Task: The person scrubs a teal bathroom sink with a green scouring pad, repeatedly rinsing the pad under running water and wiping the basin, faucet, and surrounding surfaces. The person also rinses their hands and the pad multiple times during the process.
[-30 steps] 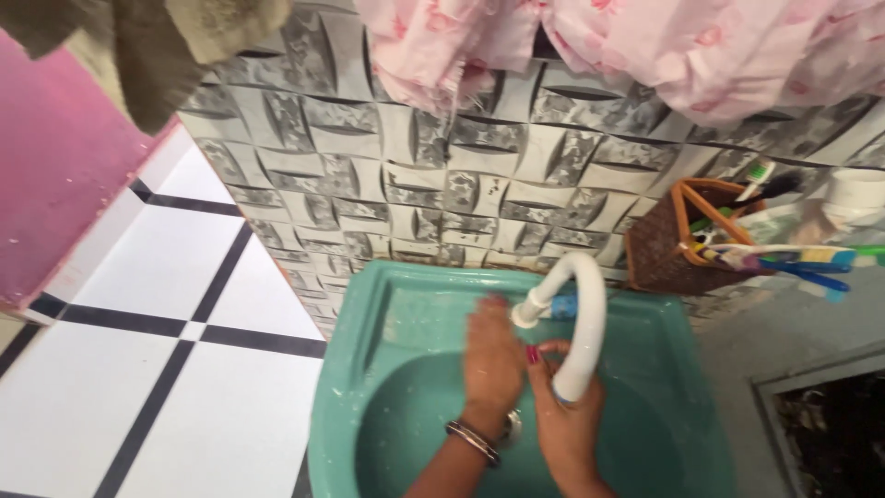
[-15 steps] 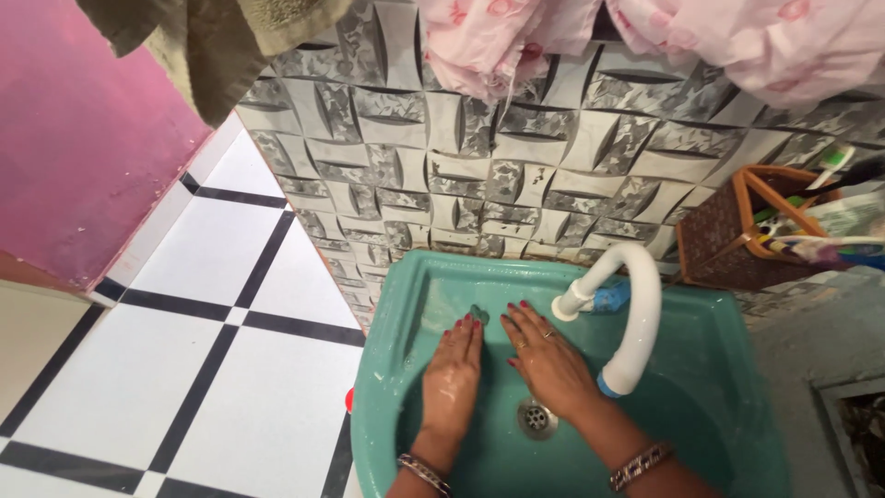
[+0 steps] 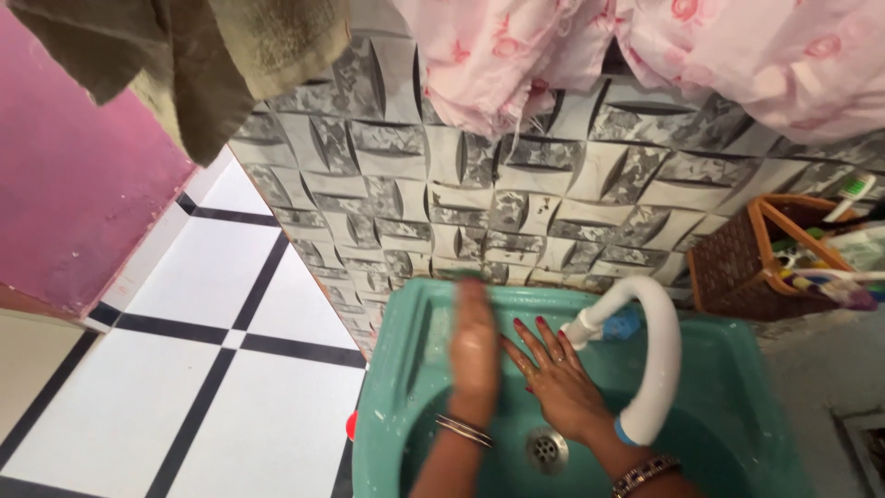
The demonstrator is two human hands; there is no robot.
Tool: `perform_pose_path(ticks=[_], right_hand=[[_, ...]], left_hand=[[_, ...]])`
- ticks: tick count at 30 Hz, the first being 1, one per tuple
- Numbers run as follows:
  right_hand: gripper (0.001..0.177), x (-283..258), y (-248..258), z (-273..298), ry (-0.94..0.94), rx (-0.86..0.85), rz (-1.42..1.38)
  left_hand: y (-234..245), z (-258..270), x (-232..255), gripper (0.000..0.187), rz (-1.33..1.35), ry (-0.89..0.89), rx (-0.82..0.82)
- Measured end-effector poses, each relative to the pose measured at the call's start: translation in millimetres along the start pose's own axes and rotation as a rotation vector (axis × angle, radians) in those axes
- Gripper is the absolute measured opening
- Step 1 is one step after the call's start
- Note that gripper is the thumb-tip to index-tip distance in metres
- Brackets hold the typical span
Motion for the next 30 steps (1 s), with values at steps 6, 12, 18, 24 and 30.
perform_pose_path(ticks=[6, 12, 18, 24, 30], right_hand=[[0.071, 5, -3, -3, -0.013, 0.032, 0.027], [0.09, 1, 4, -6, -0.035, 0.044, -0.107], [0.063, 4, -7, -7, -0.078, -0.006, 0.168], [0.095, -4, 6, -5, -0.107, 0.053, -0.051], [0.1, -10, 20, -1, -0.142, -0.121, 0.065]], left_hand=[[-33, 6, 7, 0.055, -0.01, -0.163, -0.181], [27, -3, -53, 0.031, -0.119, 0.029, 0.046], [-32, 0, 13, 0.014, 0.058, -0.311, -0.162], [4, -19, -23, 0.024, -0.391, -0.199, -0.169], [44, -27, -71, 0.026, -0.592, -0.093, -0.092]])
Point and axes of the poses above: each hand's wrist, its own z-axis away from the middle knuckle, its own y-axis out of the back of the hand, x = y × z, the point moved 4 cm from there along -z, towards the middle knuckle, and after that the axes turned 6 degrees about z, right-handed, at the moved point
